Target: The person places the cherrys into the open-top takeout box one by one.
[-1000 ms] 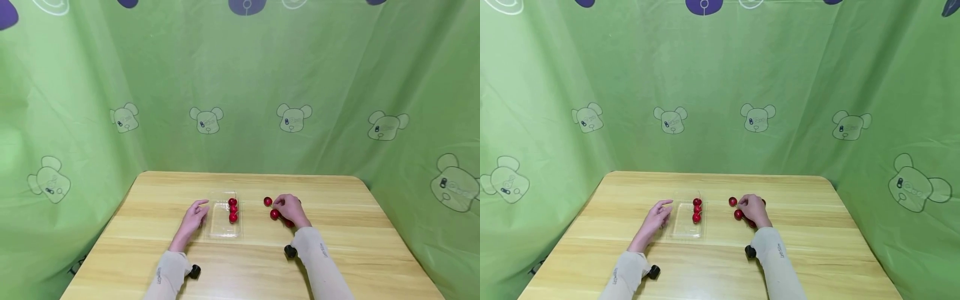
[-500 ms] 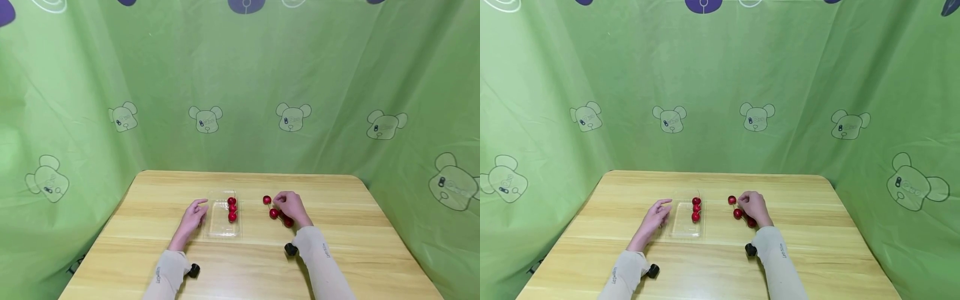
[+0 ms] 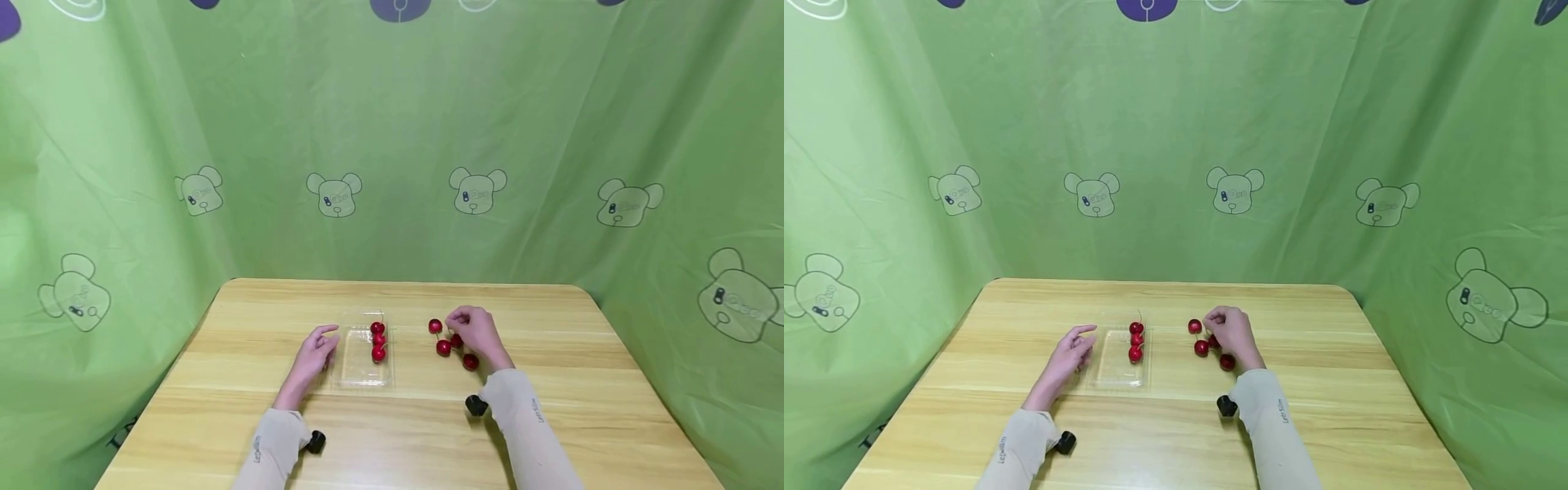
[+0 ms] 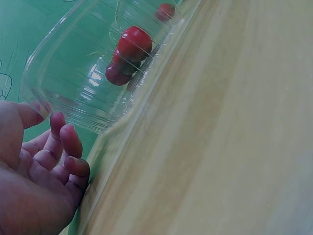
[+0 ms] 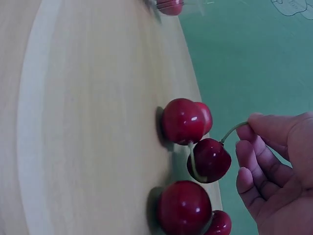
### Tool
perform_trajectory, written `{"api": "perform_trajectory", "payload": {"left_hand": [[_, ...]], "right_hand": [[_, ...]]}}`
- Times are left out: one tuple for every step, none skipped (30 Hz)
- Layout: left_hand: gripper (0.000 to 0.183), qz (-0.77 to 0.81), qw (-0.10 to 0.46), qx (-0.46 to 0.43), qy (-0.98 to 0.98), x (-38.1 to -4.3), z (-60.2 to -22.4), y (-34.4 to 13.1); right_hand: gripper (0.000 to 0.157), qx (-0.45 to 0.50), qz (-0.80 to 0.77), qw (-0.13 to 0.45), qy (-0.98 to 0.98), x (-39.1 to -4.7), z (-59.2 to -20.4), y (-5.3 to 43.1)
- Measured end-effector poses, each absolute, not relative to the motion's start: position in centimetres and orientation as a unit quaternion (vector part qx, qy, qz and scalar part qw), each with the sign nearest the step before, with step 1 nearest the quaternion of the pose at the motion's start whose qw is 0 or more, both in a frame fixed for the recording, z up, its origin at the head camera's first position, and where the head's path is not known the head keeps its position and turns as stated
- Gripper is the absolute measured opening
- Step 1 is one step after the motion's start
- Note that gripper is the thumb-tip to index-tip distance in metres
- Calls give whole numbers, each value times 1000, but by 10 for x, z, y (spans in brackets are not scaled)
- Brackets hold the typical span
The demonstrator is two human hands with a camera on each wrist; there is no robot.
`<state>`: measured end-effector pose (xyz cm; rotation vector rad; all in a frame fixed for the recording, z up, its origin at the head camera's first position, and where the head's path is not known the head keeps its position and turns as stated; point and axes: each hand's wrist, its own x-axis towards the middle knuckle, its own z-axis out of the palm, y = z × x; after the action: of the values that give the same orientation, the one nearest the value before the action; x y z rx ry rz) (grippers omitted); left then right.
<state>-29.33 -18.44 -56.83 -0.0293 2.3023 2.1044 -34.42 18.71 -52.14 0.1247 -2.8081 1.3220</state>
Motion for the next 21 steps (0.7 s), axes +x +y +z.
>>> {"api": "perform_trajectory", "payload": {"left_hand": [[42, 674, 12, -10, 739, -293, -568, -185], [42, 673, 12, -10, 739, -293, -568, -185], [42, 672, 13, -10, 740, -293, -568, -185], [42, 670, 12, -10, 742, -293, -568, -185], [43, 671, 13, -12, 741, -293, -568, -185], [43, 670, 12, -12, 742, -293, -568, -185], [44, 670, 12, -12, 742, -293, -568, -185], [45, 670, 11, -11, 742, -293, -568, -185], [45, 670, 10, -10, 742, -293, -567, -185], [46, 671, 9, -10, 742, -293, -567, -184], [46, 672, 9, -9, 741, -293, -567, -184], [46, 673, 9, -9, 740, -293, -567, -184], [46, 672, 9, -9, 740, -293, -567, -184], [45, 672, 10, -9, 740, -293, -567, -184], [44, 672, 10, -9, 740, -293, -567, -184], [44, 673, 11, -9, 740, -293, -568, -184], [43, 674, 11, -9, 739, -293, -568, -184], [43, 673, 11, -9, 739, -293, -568, -184], [42, 673, 11, -8, 740, -293, -568, -184], [42, 674, 10, -9, 739, -293, -568, -184], [42, 674, 9, -9, 739, -292, -567, -185]], "right_hand": [[12, 40, 429, 17, -902, -344, -520, 187], [13, 41, 432, 18, -901, -343, -519, 187], [13, 40, 437, 19, -898, -343, -518, 187], [13, 39, 442, 20, -896, -342, -517, 186], [13, 40, 447, 21, -893, -341, -516, 187], [14, 42, 449, 22, -892, -341, -516, 187], [14, 43, 453, 23, -890, -341, -515, 187], [14, 42, 457, 23, -888, -340, -514, 188], [14, 41, 462, 22, -886, -340, -514, 188], [14, 40, 464, 21, -885, -340, -514, 189], [14, 38, 466, 19, -884, -340, -515, 190], [14, 37, 467, 17, -883, -340, -515, 191], [14, 33, 471, 14, -882, -339, -516, 193], [15, 33, 471, 12, -881, -339, -516, 194], [14, 30, 472, 11, -881, -338, -517, 196], [14, 28, 471, 11, -881, -337, -517, 197], [13, 26, 470, 10, -882, -337, -517, 199], [14, 28, 467, 11, -884, -336, -517, 201], [13, 27, 466, 11, -884, -335, -517, 203], [13, 26, 464, 10, -885, -334, -517, 205], [13, 23, 462, 9, -886, -334, -517, 207]]}}
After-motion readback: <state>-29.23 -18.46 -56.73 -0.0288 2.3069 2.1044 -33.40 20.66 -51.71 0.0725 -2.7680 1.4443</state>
